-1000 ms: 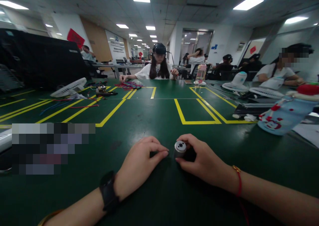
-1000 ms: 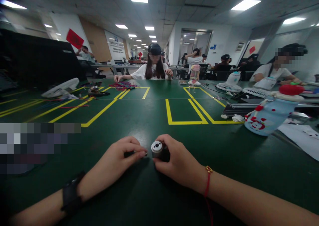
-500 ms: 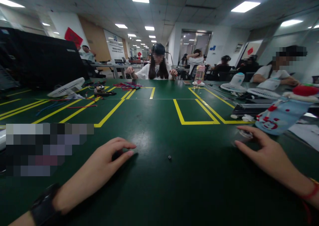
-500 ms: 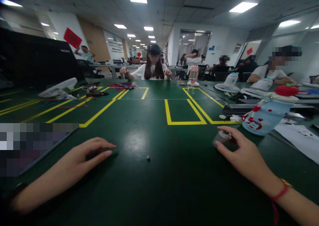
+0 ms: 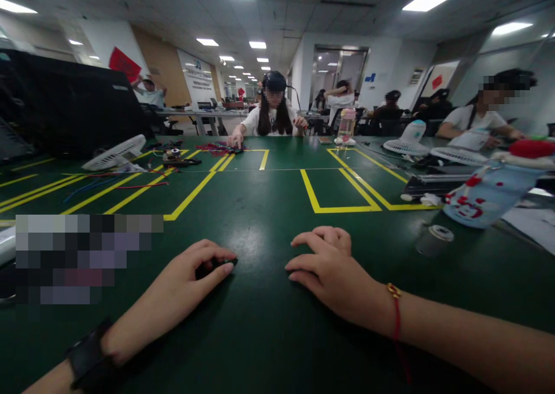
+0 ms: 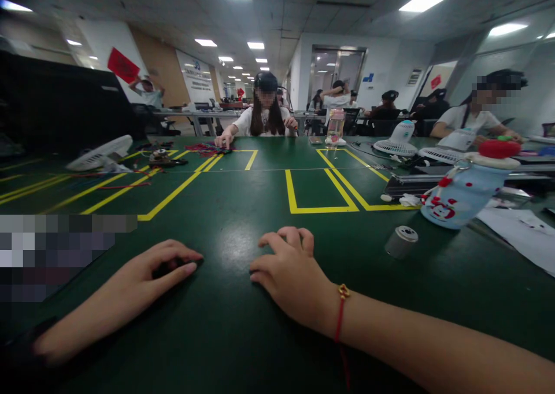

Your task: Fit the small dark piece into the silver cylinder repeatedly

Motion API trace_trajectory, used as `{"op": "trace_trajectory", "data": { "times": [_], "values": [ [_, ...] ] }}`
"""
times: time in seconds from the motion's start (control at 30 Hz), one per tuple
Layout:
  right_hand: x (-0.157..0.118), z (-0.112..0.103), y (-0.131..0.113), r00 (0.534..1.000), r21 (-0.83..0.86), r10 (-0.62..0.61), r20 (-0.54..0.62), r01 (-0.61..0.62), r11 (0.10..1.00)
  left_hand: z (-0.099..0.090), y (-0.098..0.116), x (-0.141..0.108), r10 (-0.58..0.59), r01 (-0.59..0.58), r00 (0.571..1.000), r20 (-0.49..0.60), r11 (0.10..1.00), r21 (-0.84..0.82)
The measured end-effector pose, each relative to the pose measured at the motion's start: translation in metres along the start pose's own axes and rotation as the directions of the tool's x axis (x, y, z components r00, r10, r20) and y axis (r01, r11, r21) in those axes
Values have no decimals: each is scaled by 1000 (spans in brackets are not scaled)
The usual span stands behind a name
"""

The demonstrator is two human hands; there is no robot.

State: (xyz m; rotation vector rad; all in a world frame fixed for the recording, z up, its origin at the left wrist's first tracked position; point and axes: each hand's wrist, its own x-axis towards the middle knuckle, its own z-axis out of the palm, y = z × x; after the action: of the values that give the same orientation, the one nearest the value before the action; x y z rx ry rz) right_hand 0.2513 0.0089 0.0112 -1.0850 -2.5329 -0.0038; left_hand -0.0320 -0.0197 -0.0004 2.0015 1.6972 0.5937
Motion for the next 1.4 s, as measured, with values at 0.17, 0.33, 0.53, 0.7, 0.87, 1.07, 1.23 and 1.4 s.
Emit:
{"op": "trace_trajectory", "data": {
  "times": [0.17,0.33,0.53,0.7,0.87,1.07,1.23,1.4],
  "values": [
    [-16,-36,46,994,-46,106,-20,-107,993,0,1,1,-5,6,1000,20,1000,-21],
    [-81,-88,133,907,-263,397,-144,-422,868,2,4,2,-8,9,1000,24,1000,-10],
    [-110,-100,160,697,-307,715,-58,-694,651,4,3,3,5,-5,1000,19,1000,-9],
    [-109,-104,159,642,-308,765,-52,-739,600,2,2,0,-6,7,999,37,1000,-28],
    [-115,-104,166,668,-364,736,-108,-716,596,0,7,-2,-18,19,999,39,999,-28],
    [-112,-96,162,720,-353,682,-126,-675,648,0,5,0,0,2,999,41,999,-37],
    [-111,-95,161,716,-348,681,-154,-684,641,1,5,0,3,-1,999,34,999,-48],
    [-107,-101,157,674,-331,718,-176,-727,602,0,6,-1,13,-11,999,31,999,-50]
  ]
}}
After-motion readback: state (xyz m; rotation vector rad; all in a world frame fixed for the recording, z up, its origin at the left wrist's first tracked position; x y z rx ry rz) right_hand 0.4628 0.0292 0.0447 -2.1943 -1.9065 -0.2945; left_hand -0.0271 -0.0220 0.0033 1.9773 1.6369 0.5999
